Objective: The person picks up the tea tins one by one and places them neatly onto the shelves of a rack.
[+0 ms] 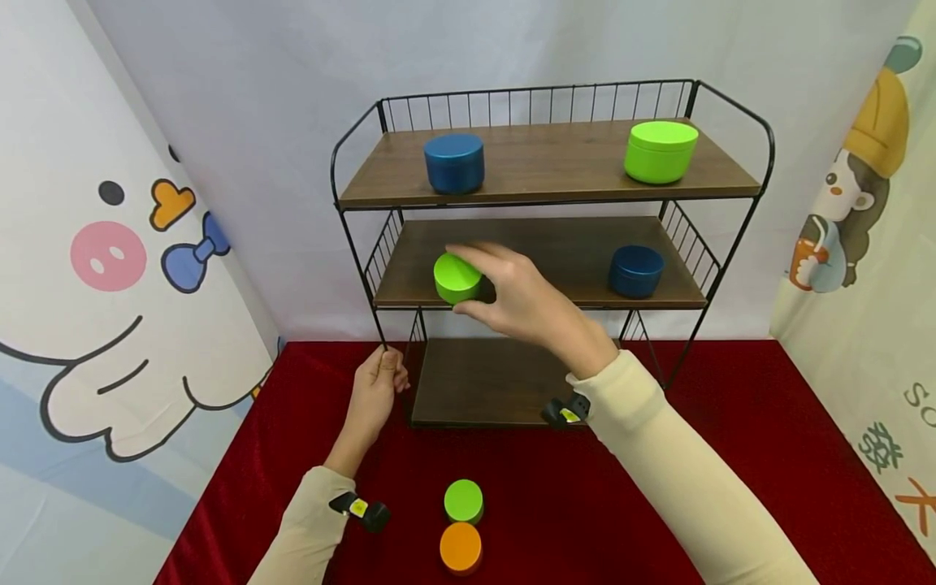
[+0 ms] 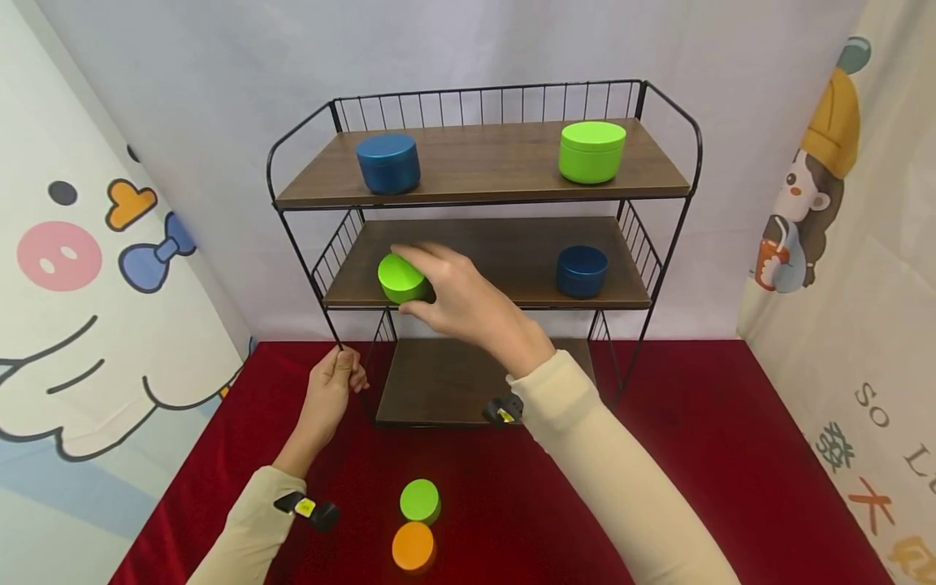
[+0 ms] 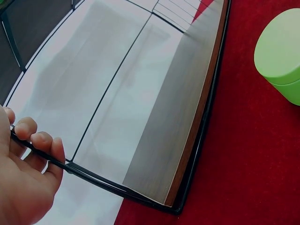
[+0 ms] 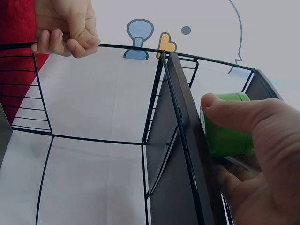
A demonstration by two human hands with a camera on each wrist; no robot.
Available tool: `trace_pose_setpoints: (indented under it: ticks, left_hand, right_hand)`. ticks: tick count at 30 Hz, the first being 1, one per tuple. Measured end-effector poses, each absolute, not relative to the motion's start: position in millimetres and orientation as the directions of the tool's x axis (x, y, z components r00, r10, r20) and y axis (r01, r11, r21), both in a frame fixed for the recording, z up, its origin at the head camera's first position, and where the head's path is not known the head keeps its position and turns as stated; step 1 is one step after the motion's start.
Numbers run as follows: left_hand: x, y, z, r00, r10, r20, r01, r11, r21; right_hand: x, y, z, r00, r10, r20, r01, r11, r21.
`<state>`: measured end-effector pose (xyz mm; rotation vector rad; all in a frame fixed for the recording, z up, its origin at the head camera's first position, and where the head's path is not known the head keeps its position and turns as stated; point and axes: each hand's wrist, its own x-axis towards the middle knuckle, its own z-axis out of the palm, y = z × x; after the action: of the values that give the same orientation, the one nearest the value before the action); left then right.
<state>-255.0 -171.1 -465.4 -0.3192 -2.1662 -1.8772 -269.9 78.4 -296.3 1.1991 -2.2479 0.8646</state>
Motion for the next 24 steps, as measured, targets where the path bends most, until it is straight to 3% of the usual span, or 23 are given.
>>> trace_pose_setpoints:
  ticks: [24]
  left_hand:
    - [-256,-171,-467,-0.944,-0.001,0.331,0.328,0.126,0.936]
  right_hand:
    - [-282,73,-289,-0.692,-0.569,0.445,-0.722,0.535,-0.439]
